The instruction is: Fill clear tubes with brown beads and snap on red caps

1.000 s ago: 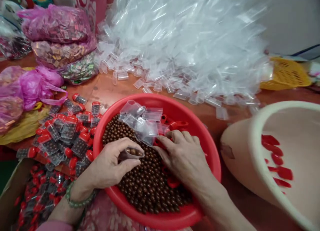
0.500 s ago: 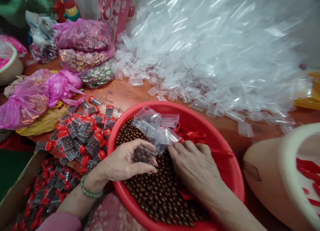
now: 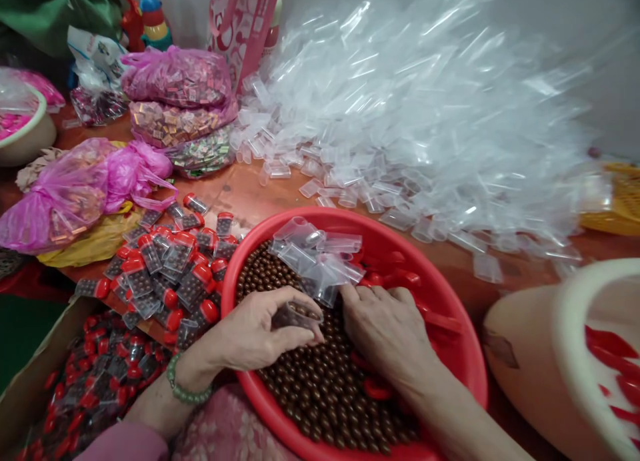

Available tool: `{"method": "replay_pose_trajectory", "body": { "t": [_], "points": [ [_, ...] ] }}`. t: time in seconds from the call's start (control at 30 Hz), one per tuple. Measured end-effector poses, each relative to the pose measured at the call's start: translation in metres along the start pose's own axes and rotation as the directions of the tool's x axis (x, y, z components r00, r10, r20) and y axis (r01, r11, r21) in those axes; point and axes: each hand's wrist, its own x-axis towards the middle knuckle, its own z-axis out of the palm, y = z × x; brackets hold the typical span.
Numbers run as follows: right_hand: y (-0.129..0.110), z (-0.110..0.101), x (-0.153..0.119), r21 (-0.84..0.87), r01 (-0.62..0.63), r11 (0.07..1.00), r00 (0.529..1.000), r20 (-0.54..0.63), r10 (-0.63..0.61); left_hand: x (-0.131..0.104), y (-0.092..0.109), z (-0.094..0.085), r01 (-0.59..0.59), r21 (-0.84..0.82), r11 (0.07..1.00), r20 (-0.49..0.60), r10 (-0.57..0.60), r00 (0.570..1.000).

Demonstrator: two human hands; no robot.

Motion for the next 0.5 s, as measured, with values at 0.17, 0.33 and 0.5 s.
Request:
{"method": "replay_pose_trajectory", "body": {
  "t": [0.17,0.33,0.5],
  "points": [
    [-0.001,0.000,0.006,0.023,-0.081,0.996,0.996,0.035,0.080,0.002,0.010,-0.001,-0.037,0.252,0.967,0.019,0.034,0.999],
    [-0.005,-0.004,0.014,0.067,-0.136,0.988,0.989,0.070,0.131,0.002,0.011,0.003,-0.022,0.156,0.987,0.025,0.019,1.000],
    [0.001,-0.016,0.002,0.113,-0.196,0.974,0.978,0.093,0.186,0.004,0.009,0.000,-0.021,0.099,0.995,-0.007,0.022,1.000]
  ]
}}
